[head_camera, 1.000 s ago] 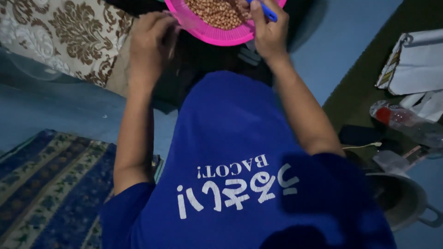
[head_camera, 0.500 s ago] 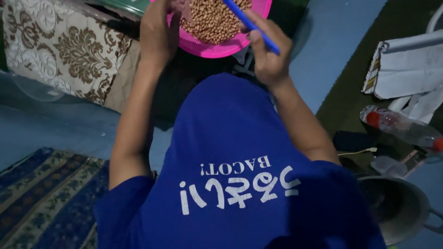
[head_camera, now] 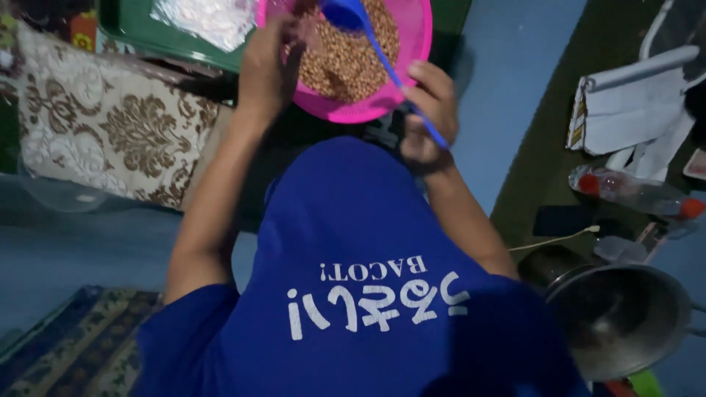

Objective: Packaging small snacks into individual plastic bags using a spoon from a large bowl.

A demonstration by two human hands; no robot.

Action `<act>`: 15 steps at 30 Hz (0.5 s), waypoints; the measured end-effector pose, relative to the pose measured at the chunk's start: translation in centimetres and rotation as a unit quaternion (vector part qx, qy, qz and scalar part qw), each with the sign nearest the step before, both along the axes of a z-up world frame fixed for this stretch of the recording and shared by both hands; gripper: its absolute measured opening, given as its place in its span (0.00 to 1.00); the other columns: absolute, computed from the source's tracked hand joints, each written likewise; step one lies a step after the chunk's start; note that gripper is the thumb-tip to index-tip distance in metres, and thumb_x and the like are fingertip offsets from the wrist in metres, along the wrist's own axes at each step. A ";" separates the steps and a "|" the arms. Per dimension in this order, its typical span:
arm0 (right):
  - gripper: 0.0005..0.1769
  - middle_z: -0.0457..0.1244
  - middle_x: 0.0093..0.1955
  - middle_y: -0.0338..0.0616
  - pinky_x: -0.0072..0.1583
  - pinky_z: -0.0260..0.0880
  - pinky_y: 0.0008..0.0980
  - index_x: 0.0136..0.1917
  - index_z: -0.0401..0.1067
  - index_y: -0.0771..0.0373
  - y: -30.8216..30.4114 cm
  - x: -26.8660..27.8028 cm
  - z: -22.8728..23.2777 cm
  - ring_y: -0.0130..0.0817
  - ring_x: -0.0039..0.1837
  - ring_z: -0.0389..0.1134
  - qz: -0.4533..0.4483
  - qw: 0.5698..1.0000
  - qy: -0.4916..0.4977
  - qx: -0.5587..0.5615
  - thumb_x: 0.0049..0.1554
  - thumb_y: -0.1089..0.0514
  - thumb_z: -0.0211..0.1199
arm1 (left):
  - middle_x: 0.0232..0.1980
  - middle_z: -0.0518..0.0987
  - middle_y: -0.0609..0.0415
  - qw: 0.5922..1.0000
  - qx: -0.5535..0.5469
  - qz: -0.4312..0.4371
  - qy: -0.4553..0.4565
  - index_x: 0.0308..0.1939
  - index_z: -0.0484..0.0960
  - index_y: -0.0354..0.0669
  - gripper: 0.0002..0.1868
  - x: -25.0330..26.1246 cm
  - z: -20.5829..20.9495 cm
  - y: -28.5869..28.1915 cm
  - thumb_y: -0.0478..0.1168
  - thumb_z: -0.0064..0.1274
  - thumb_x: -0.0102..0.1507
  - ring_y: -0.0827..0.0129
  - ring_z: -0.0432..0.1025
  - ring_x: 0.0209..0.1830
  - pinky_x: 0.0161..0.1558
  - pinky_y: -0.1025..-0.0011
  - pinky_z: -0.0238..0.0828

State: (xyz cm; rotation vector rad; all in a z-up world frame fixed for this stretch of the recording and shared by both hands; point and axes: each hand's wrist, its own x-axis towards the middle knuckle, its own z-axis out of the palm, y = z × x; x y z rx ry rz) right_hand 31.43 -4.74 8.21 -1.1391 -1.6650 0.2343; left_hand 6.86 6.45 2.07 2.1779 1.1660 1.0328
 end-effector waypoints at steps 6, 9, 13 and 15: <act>0.10 0.70 0.44 0.46 0.47 0.71 0.30 0.56 0.72 0.68 1.8 -3.1 1.6 0.33 0.42 0.71 -0.053 0.972 0.041 -0.225 0.61 0.70 0.61 | 0.65 0.71 0.38 0.997 0.047 -0.047 0.035 0.42 0.79 0.36 0.12 -1.5 1.3 -0.5 0.30 0.63 0.56 0.42 0.69 0.60 0.59 0.55 0.70; 0.38 0.66 0.58 0.72 0.61 0.66 0.65 0.69 0.66 0.69 2.6 -4.8 -0.7 0.72 0.62 0.66 0.058 0.949 -0.030 -0.307 0.49 0.60 0.78 | 0.52 0.81 0.39 0.986 -0.036 -0.165 -0.005 0.50 0.80 0.42 0.16 -3.5 -6.4 -1.6 0.30 0.59 0.58 0.40 0.76 0.54 0.56 0.51 0.73; 0.12 0.70 0.45 0.62 0.56 0.71 0.53 0.50 0.76 0.69 1.9 -6.9 -3.4 0.62 0.52 0.71 0.062 0.948 -0.007 -0.313 0.56 0.60 0.72 | 0.43 0.84 0.47 0.985 -0.054 -0.162 -0.018 0.52 0.81 0.48 0.13 -4.9 -0.5 -3.4 0.35 0.58 0.63 0.49 0.80 0.46 0.48 0.58 0.76; 0.07 0.71 0.44 0.58 0.54 0.72 0.52 0.46 0.79 0.65 1.2 -7.0 -4.3 0.59 0.51 0.72 0.022 0.942 0.008 -0.334 0.52 0.65 0.72 | 0.39 0.86 0.54 0.981 -0.124 -0.145 -0.029 0.57 0.81 0.51 0.18 -5.5 -0.1 -4.0 0.39 0.62 0.63 0.57 0.81 0.42 0.45 0.62 0.77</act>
